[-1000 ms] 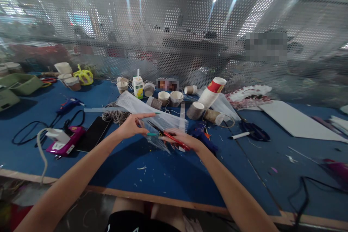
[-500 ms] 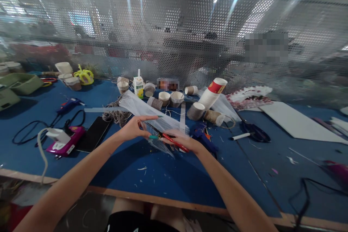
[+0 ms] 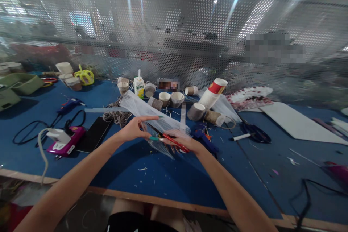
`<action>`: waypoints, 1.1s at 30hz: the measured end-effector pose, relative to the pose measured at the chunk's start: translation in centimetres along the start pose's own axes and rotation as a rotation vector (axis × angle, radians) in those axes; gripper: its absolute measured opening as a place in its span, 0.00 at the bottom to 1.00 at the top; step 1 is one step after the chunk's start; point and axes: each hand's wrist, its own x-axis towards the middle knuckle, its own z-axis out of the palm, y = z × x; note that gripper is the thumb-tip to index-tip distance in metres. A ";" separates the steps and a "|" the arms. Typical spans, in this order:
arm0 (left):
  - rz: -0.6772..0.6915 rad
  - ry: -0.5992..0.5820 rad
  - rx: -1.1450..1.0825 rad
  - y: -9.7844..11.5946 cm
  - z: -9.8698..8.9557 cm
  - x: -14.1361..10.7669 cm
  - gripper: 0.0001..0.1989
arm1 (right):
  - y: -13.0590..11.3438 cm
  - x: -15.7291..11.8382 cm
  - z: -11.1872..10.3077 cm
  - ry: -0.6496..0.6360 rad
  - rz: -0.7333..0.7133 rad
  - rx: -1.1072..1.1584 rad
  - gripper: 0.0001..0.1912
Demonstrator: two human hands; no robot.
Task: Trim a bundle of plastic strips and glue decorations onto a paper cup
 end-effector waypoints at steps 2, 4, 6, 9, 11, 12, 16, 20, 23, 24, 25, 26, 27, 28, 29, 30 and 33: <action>-0.003 0.005 0.002 0.0 0.1 0.0 0.36 | 0.0 0.1 0.1 -0.017 -0.013 0.009 0.22; -0.005 0.009 0.016 0.1 0.2 0.0 0.36 | 0.0 0.1 0.1 -0.033 -0.007 0.029 0.21; -0.006 0.009 0.030 0.1 0.3 -0.1 0.36 | -0.1 0.2 0.2 -0.051 0.017 0.065 0.20; -0.005 0.006 0.032 -0.1 0.4 0.0 0.35 | -0.3 0.2 0.2 -0.081 0.039 0.109 0.19; -0.003 0.005 0.016 -0.3 0.5 0.0 0.35 | -0.5 0.2 0.2 -0.098 0.044 0.114 0.19; -0.002 0.004 0.010 -0.4 0.5 0.0 0.35 | -0.6 0.2 0.2 -0.100 0.048 0.110 0.20; 0.004 0.009 0.007 -0.4 0.5 0.0 0.35 | -0.8 0.2 0.2 -0.062 0.003 0.021 0.20; -0.004 0.020 -0.002 -0.1 0.5 0.0 0.35 | -0.7 0.5 0.1 -0.044 -0.053 -0.034 0.19; -0.005 0.034 -0.004 0.1 0.5 -0.1 0.35 | -0.5 0.4 0.2 -0.037 -0.037 -0.002 0.19; -0.004 0.038 -0.003 0.1 0.5 -0.1 0.36 | -0.4 0.2 0.3 -0.038 -0.013 0.042 0.18; -0.004 0.038 -0.007 0.2 0.5 -0.1 0.36 | -0.4 0.1 0.4 -0.039 0.016 0.101 0.18; -0.005 0.035 -0.015 0.3 0.5 -0.1 0.36 | -0.4 -0.1 0.5 -0.043 0.044 0.168 0.18; -0.007 0.028 -0.024 0.3 0.4 -0.2 0.36 | -0.4 -0.3 0.6 -0.048 0.065 0.231 0.18; -0.009 0.023 -0.031 0.4 0.4 -0.2 0.36 | -0.4 -0.4 0.7 -0.052 0.078 0.278 0.18; -0.011 0.017 -0.034 0.5 0.4 -0.2 0.36 | -0.4 -0.5 0.8 -0.055 0.085 0.299 0.18; -0.012 0.013 -0.032 0.5 0.3 -0.2 0.36 | -0.4 -0.5 0.8 -0.057 0.091 0.292 0.19; -0.003 0.005 -0.007 0.5 0.3 -0.2 0.36 | -0.3 -0.4 0.5 -0.063 0.107 0.172 0.19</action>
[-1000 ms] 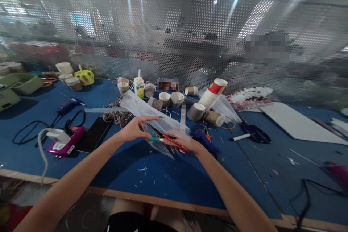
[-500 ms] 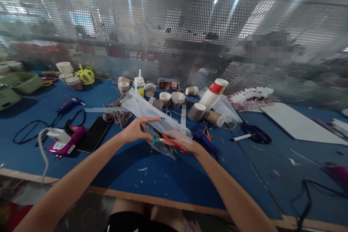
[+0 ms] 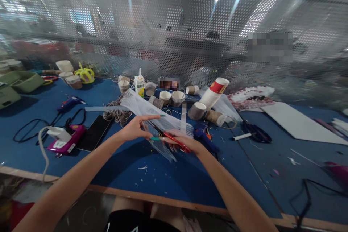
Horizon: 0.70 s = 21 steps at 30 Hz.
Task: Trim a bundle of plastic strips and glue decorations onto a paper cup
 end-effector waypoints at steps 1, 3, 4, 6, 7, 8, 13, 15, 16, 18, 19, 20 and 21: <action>0.006 -0.007 0.005 -0.1 0.0 0.0 0.36 | -0.1 0.1 -0.1 0.004 -0.004 -0.058 0.19; 0.012 -0.015 0.008 -0.2 0.0 0.1 0.37 | -0.3 0.3 -0.3 0.015 -0.037 -0.175 0.19; 0.011 -0.019 0.005 -0.3 0.1 0.1 0.37 | -0.4 0.3 -0.4 0.018 -0.057 -0.226 0.19; 0.007 -0.024 -0.004 -0.4 0.1 0.1 0.37 | -0.7 0.4 -0.4 0.026 -0.082 -0.292 0.20; 0.007 -0.023 -0.009 -0.4 0.2 0.1 0.37 | -0.8 0.3 -0.4 0.021 -0.076 -0.291 0.20; 0.007 -0.021 -0.013 -0.3 0.2 0.1 0.37 | -0.9 0.3 -0.3 0.010 -0.061 -0.270 0.21; 0.003 -0.009 -0.028 -0.1 0.3 0.1 0.38 | -0.6 0.1 -0.2 0.080 -0.059 -0.301 0.20; 0.011 -0.012 -0.033 -0.2 0.3 0.1 0.38 | -0.2 0.2 -0.2 0.114 -0.082 -0.354 0.19; 0.014 -0.011 -0.032 -0.2 0.2 0.1 0.38 | -0.1 0.2 -0.2 0.109 -0.084 -0.352 0.19; 0.017 -0.008 -0.020 -0.3 0.2 0.0 0.38 | 0.1 0.3 -0.2 0.085 -0.080 -0.321 0.20; 0.019 -0.004 -0.015 -0.3 0.2 0.0 0.38 | 0.1 0.3 -0.2 0.074 -0.077 -0.301 0.20; 0.016 -0.002 -0.010 -0.3 0.2 0.0 0.38 | 0.1 0.3 -0.2 0.064 -0.075 -0.281 0.20; 0.013 -0.002 -0.007 -0.4 0.2 0.0 0.38 | 0.1 0.3 -0.1 0.056 -0.074 -0.264 0.20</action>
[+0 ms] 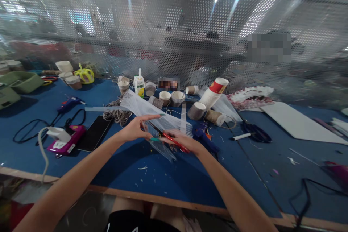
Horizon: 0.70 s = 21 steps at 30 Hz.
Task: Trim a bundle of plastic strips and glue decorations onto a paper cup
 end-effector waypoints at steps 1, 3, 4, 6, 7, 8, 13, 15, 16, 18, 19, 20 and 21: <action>-0.002 -0.002 0.002 0.0 0.0 0.0 0.38 | -0.1 0.0 0.0 -0.007 0.000 0.013 0.20; -0.002 -0.009 0.001 -0.2 0.1 0.1 0.38 | -0.2 0.1 0.0 -0.013 -0.001 0.026 0.20; 0.000 -0.012 0.002 -0.3 0.1 0.1 0.38 | -0.2 0.1 0.0 -0.010 -0.001 0.022 0.21; 0.002 -0.014 0.008 -0.3 0.2 0.2 0.39 | -0.3 0.2 0.0 -0.001 0.001 0.008 0.21; 0.002 -0.012 0.012 -0.3 0.2 0.2 0.39 | -0.3 0.3 0.0 0.002 0.002 0.003 0.21; 0.001 -0.008 0.015 -0.3 0.2 0.2 0.39 | -0.3 0.3 -0.1 0.006 0.004 0.001 0.21; -0.002 -0.006 0.011 0.1 0.1 0.1 0.40 | -0.3 0.1 0.0 0.027 0.037 0.042 0.21; 0.003 -0.002 0.010 0.1 0.1 0.1 0.39 | -0.2 0.0 0.1 0.020 0.063 0.084 0.22; 0.008 0.000 0.011 0.1 0.1 0.1 0.39 | -0.1 -0.1 0.1 0.015 0.071 0.101 0.22; 0.018 -0.003 0.014 0.0 0.1 0.1 0.38 | 0.1 -0.1 0.2 0.006 0.072 0.125 0.23; 0.019 -0.004 0.016 0.0 0.1 0.1 0.38 | 0.3 -0.1 0.2 0.005 0.067 0.134 0.22; 0.016 -0.005 0.019 0.0 0.2 0.1 0.38 | 0.5 -0.1 0.3 0.007 0.063 0.142 0.22; 0.010 -0.004 0.022 0.0 0.2 0.1 0.38 | 0.6 -0.1 0.3 0.011 0.061 0.151 0.22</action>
